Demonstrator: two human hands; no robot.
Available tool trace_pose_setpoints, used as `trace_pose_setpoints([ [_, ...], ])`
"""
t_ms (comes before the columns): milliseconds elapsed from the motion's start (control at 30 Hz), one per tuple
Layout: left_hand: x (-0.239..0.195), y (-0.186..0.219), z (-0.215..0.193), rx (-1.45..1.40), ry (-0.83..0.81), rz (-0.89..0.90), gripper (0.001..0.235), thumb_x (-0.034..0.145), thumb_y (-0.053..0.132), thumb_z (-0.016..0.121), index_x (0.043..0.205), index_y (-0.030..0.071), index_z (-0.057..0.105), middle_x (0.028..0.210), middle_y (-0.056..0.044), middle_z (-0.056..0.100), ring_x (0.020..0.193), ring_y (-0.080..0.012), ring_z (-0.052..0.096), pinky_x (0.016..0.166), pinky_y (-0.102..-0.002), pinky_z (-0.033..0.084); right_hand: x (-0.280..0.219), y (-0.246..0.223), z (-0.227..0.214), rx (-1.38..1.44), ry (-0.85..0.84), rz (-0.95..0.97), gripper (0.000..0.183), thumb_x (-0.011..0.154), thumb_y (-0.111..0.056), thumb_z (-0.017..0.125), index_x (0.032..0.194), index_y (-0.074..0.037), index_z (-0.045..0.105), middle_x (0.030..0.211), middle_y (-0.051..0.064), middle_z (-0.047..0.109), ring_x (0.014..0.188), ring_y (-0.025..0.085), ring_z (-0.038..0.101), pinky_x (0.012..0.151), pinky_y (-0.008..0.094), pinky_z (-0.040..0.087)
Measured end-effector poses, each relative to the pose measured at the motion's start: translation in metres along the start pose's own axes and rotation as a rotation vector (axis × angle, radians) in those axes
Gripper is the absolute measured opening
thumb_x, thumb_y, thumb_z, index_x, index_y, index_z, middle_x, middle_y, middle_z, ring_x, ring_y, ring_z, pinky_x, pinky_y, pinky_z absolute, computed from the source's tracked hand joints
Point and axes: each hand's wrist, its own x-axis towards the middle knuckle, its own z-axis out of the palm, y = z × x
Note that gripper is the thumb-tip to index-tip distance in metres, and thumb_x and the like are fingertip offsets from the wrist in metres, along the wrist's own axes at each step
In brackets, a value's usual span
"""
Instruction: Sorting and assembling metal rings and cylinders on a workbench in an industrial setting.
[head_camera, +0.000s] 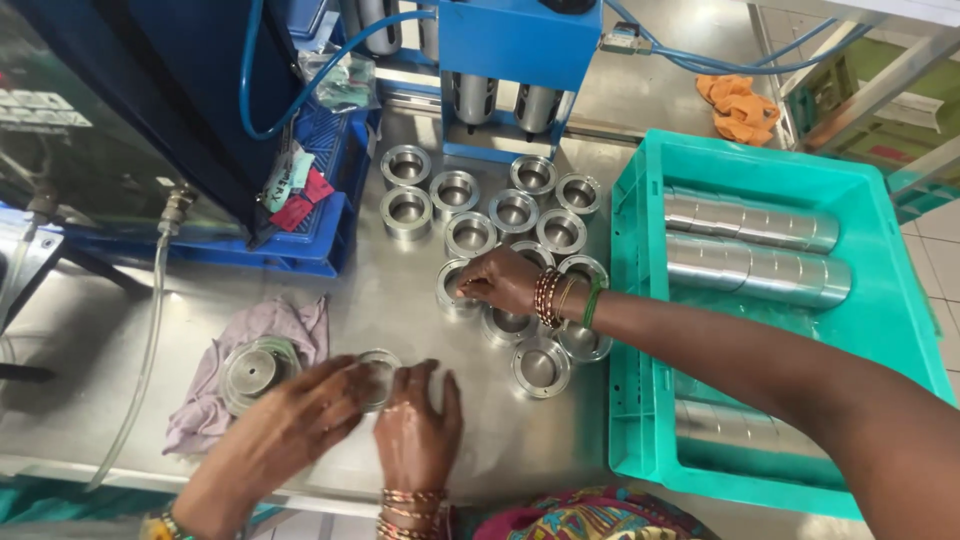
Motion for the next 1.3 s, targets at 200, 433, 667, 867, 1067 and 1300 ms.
trace_pose_setpoints([
  [200, -0.008, 0.005, 0.064, 0.023, -0.125, 0.224, 0.038, 0.083, 0.013, 0.061, 0.121, 0.010, 0.060, 0.145, -0.012, 0.051, 0.137, -0.0333, 0.047, 0.104, -0.044, 0.040, 0.002, -0.014, -0.006, -0.075, -0.061, -0.119, 0.016, 0.093, -0.017, 0.071, 0.103, -0.005, 0.075, 0.101, 0.013, 0.075, 0.092, 0.029, 0.074, 0.081, 0.040, 0.059],
  [433, 0.170, 0.091, 0.087, -0.535, 0.554, -0.910, 0.036, 0.088, 0.012, 0.063, 0.123, 0.001, 0.064, 0.122, -0.020, 0.066, 0.085, -0.0412, 0.071, 0.068, -0.049, 0.058, 0.020, -0.008, -0.009, -0.196, -0.122, -0.198, 0.013, 0.091, -0.016, 0.070, 0.093, -0.004, 0.075, 0.092, 0.014, 0.075, 0.088, 0.032, 0.072, 0.079, 0.043, 0.057],
  [667, 0.163, 0.091, 0.096, -0.503, 0.509, -0.829, 0.043, 0.089, 0.014, 0.065, 0.127, -0.003, 0.062, 0.137, -0.022, 0.061, 0.098, -0.0394, 0.072, 0.078, -0.045, 0.060, 0.030, 0.025, -0.020, -0.074, 0.053, -0.151, 0.014, 0.092, -0.015, 0.073, 0.093, -0.002, 0.075, 0.091, 0.013, 0.076, 0.081, 0.027, 0.075, 0.075, 0.039, 0.059],
  [867, 0.168, 0.089, 0.087, -0.500, 0.478, -0.833, 0.041, 0.091, 0.013, 0.064, 0.128, -0.003, 0.062, 0.135, -0.023, 0.062, 0.101, -0.0386, 0.072, 0.080, -0.044, 0.060, 0.033, 0.027, -0.016, -0.120, 0.128, -0.168, 0.015, 0.092, -0.015, 0.072, 0.097, -0.002, 0.076, 0.097, 0.014, 0.077, 0.085, 0.029, 0.075, 0.077, 0.038, 0.061],
  [1067, 0.190, 0.067, 0.113, -0.506, 0.307, -0.914, 0.043, 0.087, 0.003, 0.059, 0.129, 0.001, 0.064, 0.134, -0.021, 0.063, 0.089, -0.0369, 0.073, 0.072, -0.046, 0.061, 0.037, 0.008, -0.010, -0.277, 0.093, -0.222, 0.013, 0.090, -0.013, 0.068, 0.093, -0.001, 0.073, 0.093, 0.016, 0.074, 0.084, 0.035, 0.072, 0.075, 0.045, 0.058],
  [1300, 0.145, 0.045, 0.107, -0.764, 0.674, -0.763, 0.026, 0.086, 0.020, 0.074, 0.104, 0.001, 0.074, 0.097, -0.020, 0.075, 0.073, -0.0316, 0.075, 0.065, -0.040, 0.060, 0.034, 0.047, -0.051, -0.152, 0.128, -0.040, 0.017, 0.096, -0.019, 0.067, 0.088, -0.006, 0.073, 0.083, 0.009, 0.074, 0.077, 0.026, 0.074, 0.074, 0.040, 0.059],
])
